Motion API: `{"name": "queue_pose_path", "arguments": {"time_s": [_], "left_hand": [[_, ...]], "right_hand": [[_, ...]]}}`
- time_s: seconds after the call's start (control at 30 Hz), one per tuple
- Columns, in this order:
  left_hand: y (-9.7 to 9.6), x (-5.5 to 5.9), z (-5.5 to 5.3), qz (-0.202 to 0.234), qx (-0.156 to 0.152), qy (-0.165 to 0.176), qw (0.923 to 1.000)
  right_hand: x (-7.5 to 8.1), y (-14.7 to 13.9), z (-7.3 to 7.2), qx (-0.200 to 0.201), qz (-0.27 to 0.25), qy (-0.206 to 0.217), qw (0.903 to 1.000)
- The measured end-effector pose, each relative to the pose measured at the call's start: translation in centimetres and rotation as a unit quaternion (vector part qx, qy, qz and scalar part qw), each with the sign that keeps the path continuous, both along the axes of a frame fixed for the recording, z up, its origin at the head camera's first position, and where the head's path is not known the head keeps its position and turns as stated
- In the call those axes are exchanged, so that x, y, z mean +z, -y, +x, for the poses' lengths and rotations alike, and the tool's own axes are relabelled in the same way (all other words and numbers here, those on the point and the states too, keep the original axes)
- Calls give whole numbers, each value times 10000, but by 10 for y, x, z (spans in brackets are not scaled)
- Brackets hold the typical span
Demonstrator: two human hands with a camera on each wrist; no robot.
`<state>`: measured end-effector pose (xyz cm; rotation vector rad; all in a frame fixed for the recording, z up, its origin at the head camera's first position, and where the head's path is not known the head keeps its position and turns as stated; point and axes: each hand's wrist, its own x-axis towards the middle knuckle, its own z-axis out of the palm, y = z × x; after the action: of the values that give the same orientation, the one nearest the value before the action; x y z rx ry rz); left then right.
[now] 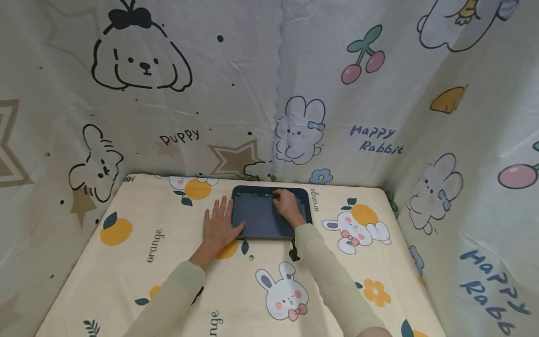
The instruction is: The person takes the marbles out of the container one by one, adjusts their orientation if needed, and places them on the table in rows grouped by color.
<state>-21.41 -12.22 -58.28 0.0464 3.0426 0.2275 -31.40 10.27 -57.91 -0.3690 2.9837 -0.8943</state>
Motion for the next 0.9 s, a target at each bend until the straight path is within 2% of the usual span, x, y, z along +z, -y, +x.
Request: {"name": "queue_pose_path", "arguments": {"time_s": [0.27, 0.53, 0.73, 0.9], "left_hand": [[-2, -2, 0, 58, 25, -26, 10000], [-2, -2, -3, 60, 14, 70, 10000], [0, -2, -4, 125, 79, 3, 9999], [-1, -3, -2, 136, 61, -13, 9999]], "right_hand": [[0, -2, -3, 96, 220, 17, 9997], [2, -4, -5, -44, 467, -17, 9989], [0, -1, -3, -127, 249, -140, 9995], [-3, -1, 5, -414, -293, -218, 9985]]}}
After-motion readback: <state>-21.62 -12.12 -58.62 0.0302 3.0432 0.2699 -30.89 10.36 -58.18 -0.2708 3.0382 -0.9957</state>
